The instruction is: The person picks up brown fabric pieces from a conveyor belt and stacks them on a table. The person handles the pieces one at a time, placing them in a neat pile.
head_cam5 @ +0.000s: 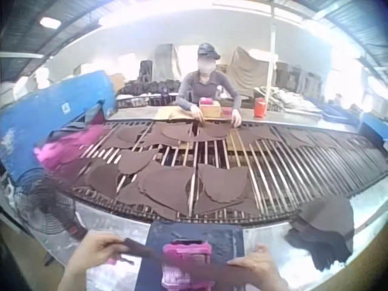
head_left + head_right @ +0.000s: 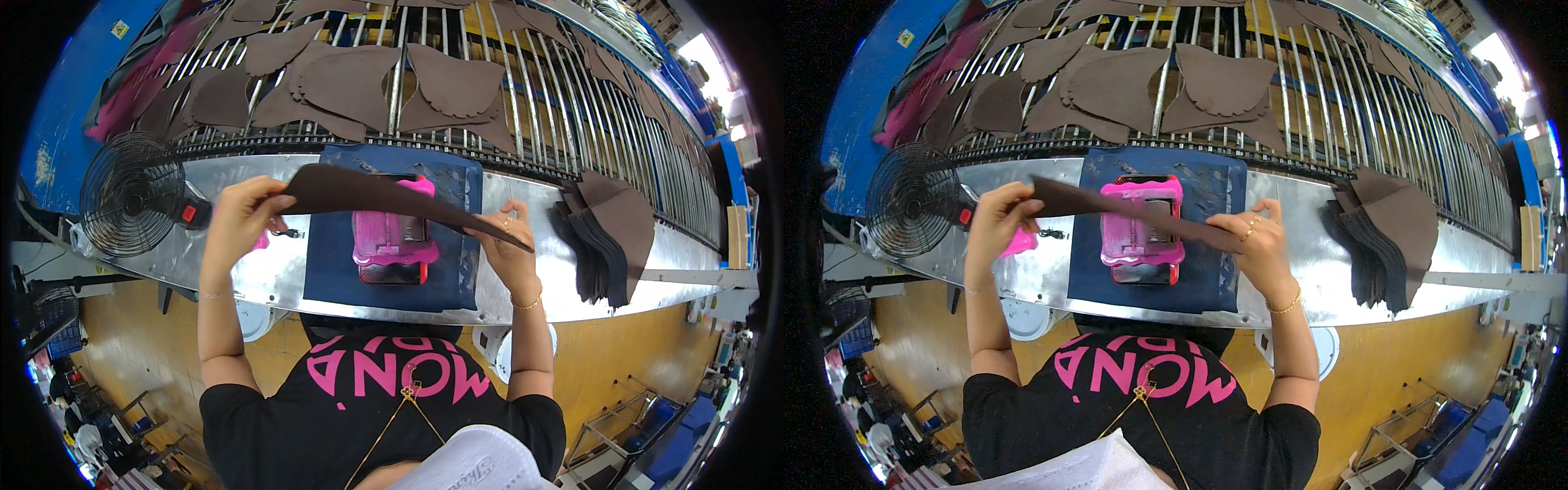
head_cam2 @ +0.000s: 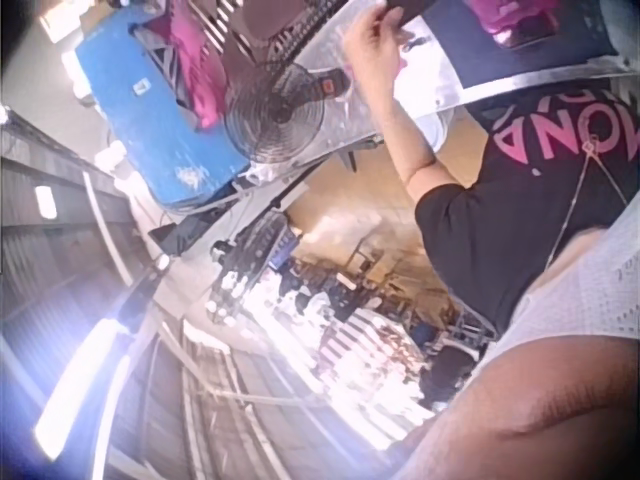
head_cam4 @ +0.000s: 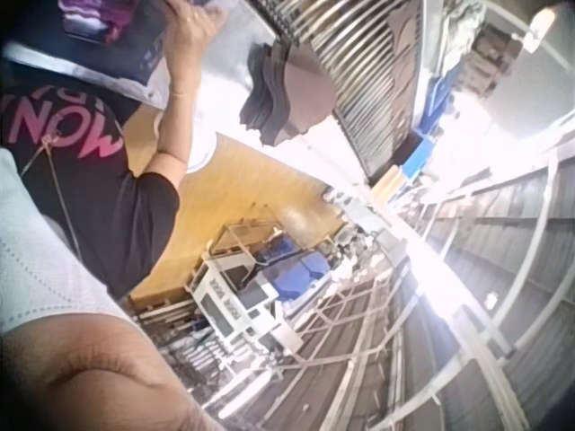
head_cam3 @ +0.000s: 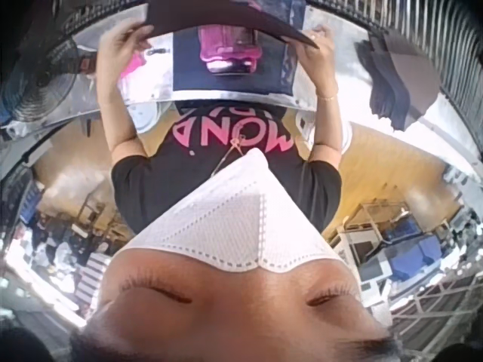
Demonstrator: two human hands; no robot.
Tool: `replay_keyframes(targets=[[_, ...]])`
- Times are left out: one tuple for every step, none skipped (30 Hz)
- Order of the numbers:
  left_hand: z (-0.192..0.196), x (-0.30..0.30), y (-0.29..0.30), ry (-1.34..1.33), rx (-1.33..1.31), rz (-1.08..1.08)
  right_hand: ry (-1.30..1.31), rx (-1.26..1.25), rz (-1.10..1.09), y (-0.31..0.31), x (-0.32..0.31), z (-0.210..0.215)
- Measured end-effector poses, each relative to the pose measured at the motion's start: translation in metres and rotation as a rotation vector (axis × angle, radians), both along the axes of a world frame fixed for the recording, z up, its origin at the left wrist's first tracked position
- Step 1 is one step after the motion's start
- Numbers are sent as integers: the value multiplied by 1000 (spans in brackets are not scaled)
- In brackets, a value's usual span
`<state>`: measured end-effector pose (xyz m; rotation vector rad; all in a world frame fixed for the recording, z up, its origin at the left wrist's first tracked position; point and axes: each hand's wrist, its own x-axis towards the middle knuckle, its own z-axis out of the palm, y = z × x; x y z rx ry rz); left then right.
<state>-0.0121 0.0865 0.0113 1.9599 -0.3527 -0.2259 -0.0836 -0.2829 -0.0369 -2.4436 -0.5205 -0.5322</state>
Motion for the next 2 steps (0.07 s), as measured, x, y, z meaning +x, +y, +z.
replay_keyframes(targets=[[-2,3,-13,-7,43,-56,22,-35,-40,-9,-8,-8],[-4,5,-24,-14,86,-104,71,63,-88,-15,-15,-19]])
